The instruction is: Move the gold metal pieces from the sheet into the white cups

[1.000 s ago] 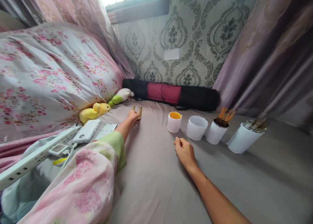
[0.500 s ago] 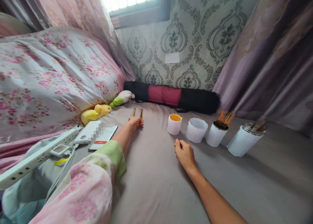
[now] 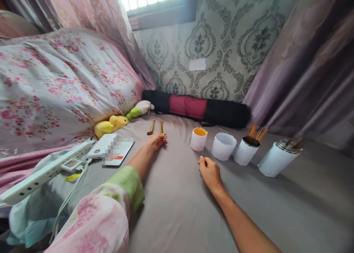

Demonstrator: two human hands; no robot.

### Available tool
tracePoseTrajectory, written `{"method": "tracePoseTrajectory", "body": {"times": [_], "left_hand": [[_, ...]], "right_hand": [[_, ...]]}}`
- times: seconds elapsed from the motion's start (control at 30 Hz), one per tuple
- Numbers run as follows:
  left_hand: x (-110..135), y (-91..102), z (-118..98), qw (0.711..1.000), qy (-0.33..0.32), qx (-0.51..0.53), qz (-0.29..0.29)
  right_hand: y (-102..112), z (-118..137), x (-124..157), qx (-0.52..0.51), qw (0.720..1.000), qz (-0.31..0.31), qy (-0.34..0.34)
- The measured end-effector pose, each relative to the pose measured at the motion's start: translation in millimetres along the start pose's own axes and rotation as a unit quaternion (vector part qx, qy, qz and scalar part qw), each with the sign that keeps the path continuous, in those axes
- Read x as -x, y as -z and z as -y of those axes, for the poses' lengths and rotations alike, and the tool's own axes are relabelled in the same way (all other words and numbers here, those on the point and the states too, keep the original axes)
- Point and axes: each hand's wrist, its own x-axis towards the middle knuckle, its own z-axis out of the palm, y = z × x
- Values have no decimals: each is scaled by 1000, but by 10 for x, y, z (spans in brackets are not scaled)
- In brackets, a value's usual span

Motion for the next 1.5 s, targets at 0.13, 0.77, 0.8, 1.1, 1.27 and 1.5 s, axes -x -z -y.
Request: {"method": "tracePoseTrajectory", "body": {"times": [0.13,0.77,0.8,1.1,1.27,1.5], "left_hand": [[78,-20,74,999,-15,30,16],[608,-272,491,989,-97,65,88],[644,-284,505,989,-103,61,92],[974,-394,575,984,-142,-7,106],[1129,-419,602,979,-159,-42,117],[1310,-446,623,972,-187,-87,115]], "right_hand": [[-8,-18,0,2,1000,-1,0],[7,-12,4,-15,1000,1,6],[6,-13,4,-15,1000,0,6],[-8,-42,-7,-22,1000,4,8],[3,-30,-7,-43,999,15,7],[28,-22,6,-95,995,34,2]]}}
